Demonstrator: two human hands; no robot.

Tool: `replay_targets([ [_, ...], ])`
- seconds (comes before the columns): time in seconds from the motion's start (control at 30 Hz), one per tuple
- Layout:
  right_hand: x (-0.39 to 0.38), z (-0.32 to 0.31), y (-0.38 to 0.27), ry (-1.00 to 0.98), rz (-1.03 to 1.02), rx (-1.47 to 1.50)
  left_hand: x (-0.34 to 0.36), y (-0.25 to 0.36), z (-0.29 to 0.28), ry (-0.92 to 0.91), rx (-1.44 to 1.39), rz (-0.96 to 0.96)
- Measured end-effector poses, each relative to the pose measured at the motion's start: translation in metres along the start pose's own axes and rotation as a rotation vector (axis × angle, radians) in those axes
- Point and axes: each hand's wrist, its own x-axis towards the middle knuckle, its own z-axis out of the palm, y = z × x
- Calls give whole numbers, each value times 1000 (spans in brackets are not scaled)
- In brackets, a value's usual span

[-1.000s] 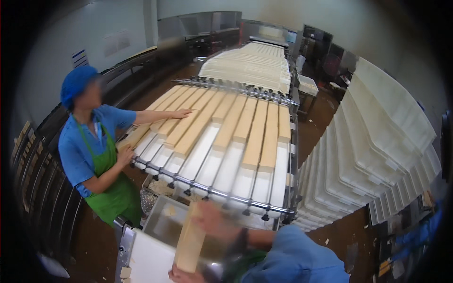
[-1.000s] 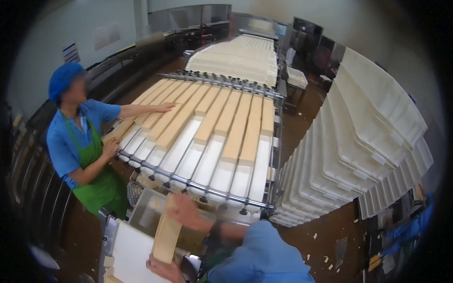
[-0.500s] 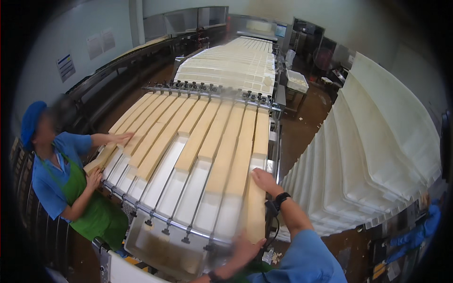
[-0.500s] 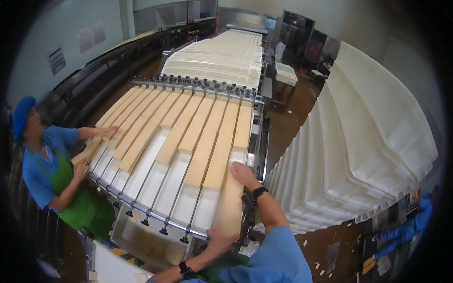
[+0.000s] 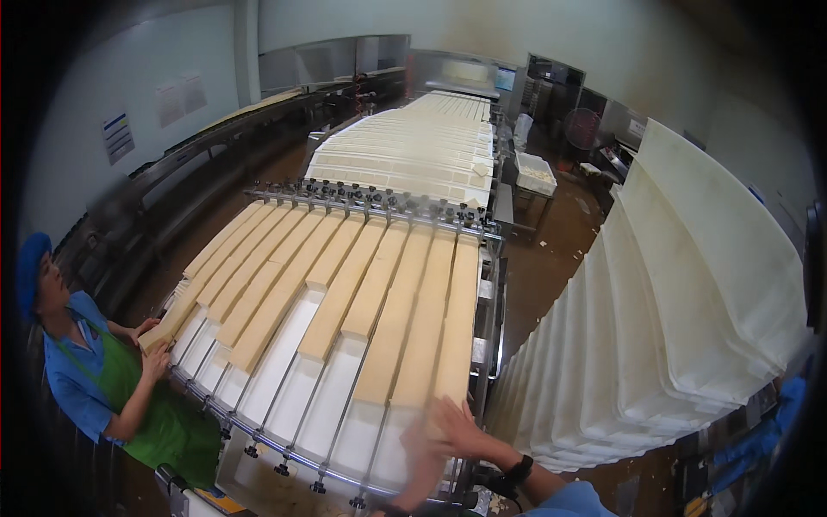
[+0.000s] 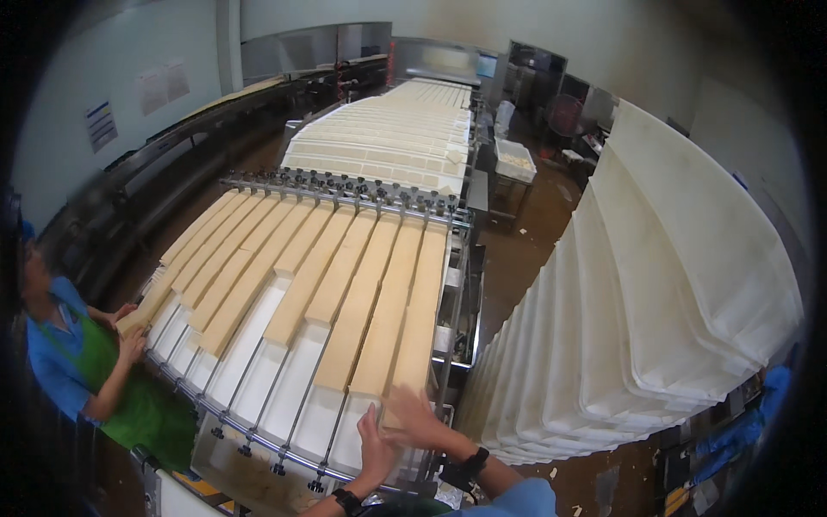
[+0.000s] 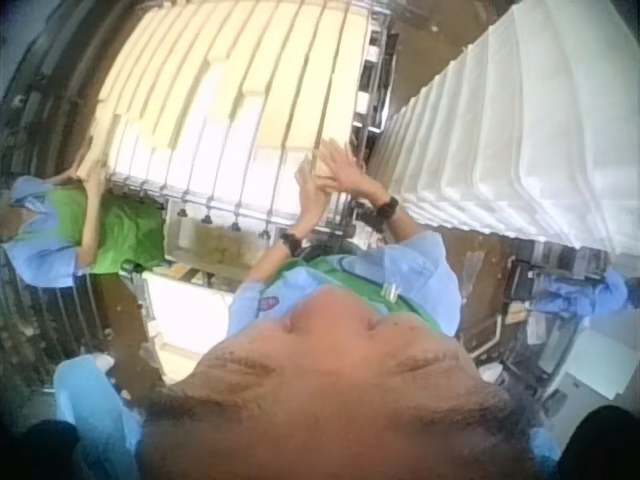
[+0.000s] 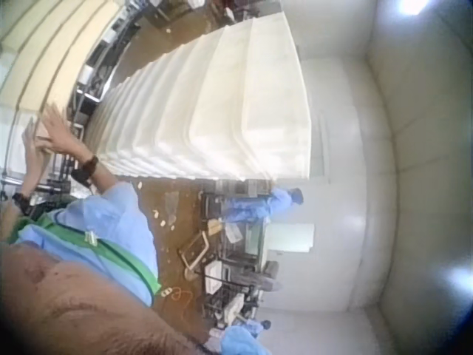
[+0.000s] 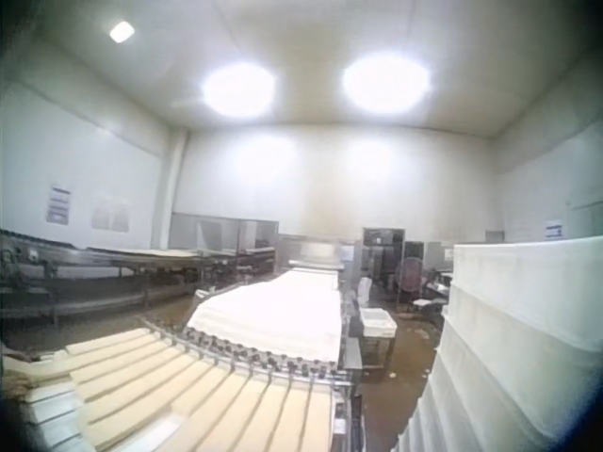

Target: Organize and move blocks of food product on a industrial conveyor line.

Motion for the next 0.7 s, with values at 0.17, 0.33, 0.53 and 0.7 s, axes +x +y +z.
replay_targets([
  [0.17,3,-17,-9,-200,6,-74,0,-20,2,16,83,173],
  [0.33,-4,-11,-5,-141,-84,-135,-1,-35,2,0,140,193],
  [0.53,-4,-2,-4,-71,-73,-451,-53,-35,-66,80,-164,-177],
  [0.7,18,-1,-32,-74,-36,-443,-158,-54,-210,918,-28,-323],
])
